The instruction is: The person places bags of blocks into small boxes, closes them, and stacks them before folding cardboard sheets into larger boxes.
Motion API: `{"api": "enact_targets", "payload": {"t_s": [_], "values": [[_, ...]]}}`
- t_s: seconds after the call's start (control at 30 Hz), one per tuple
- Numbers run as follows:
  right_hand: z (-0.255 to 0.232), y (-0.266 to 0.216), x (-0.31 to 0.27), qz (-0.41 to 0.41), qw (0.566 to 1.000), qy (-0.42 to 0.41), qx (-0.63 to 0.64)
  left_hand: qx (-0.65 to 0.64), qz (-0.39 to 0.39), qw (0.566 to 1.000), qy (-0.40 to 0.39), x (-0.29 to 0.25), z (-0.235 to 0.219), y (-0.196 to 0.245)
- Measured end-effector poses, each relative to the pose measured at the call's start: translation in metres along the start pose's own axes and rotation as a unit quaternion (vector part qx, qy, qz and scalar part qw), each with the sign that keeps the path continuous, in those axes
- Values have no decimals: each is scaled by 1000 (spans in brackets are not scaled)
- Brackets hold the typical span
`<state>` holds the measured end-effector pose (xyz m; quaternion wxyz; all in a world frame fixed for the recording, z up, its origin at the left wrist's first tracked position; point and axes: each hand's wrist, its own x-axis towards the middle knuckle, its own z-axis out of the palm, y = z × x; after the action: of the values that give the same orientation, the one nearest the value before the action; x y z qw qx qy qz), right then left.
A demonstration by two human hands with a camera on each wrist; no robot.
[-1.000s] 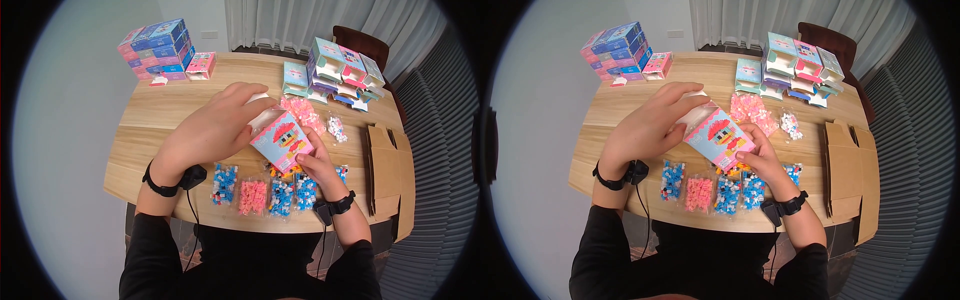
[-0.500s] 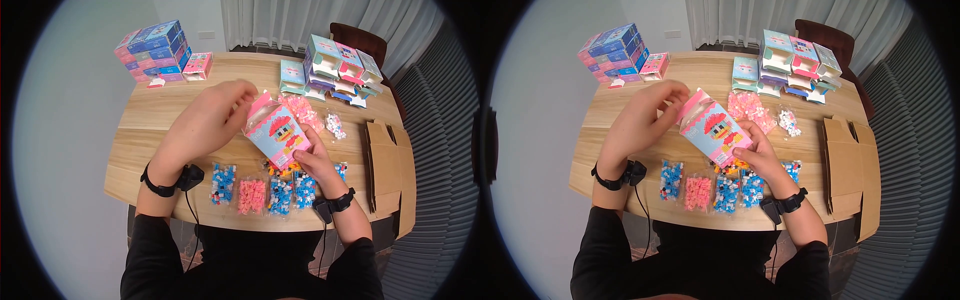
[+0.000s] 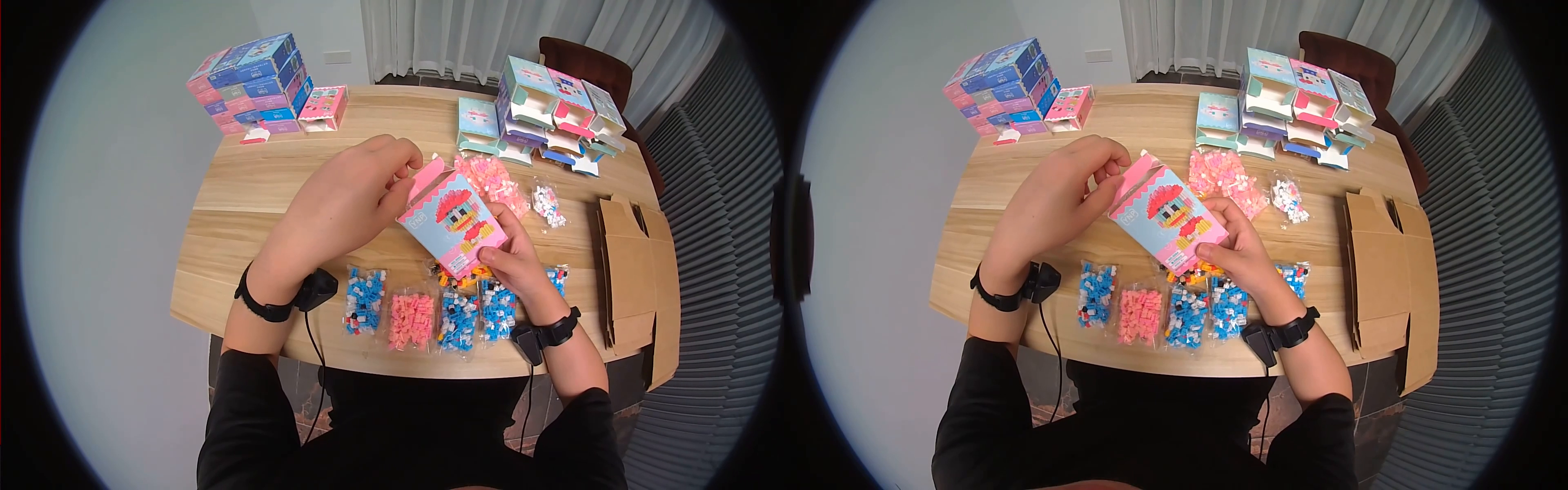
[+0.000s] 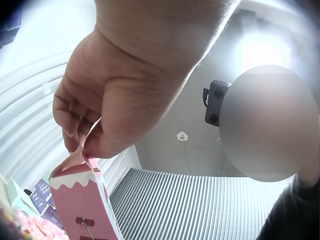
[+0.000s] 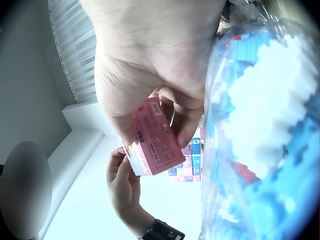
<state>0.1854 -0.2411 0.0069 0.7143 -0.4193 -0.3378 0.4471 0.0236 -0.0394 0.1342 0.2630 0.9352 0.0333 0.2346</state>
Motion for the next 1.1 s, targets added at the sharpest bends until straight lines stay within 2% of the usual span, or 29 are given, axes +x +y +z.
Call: {"api": "enact_targets", "payload": {"t_s": [0.13, 0.33, 0.43, 0.73, 0.83, 0.93, 1.03, 1.1], "values": [[-1, 1, -1, 4, 1000, 1, -16, -26, -3, 999, -26, 0, -1, 3], [-2, 1, 0, 2, 1000, -9, -13, -24, 5, 1000, -7, 1, 1, 1], [-2, 1, 0, 1, 1000, -7, -9, -15, -16, 1000, -5, 2, 3, -1], [-3, 2, 0, -2, 1000, -12, -16, -57, -12, 997, -44, 2, 1, 5], [-2, 2, 0, 0, 1000, -6, -10, -84, -20, 995, -50, 1, 1, 2], [-6, 5, 1, 7, 1000, -7, 21, -119, -69, 987, -84, 3, -5, 6], [-4, 4, 2, -17, 1000, -19, -10, -140, -57, 983, -103, 0, -3, 5], [-1, 2, 1, -12, 1000, -24, 11, -117, -15, 989, -84, 1, -1, 5]]}}
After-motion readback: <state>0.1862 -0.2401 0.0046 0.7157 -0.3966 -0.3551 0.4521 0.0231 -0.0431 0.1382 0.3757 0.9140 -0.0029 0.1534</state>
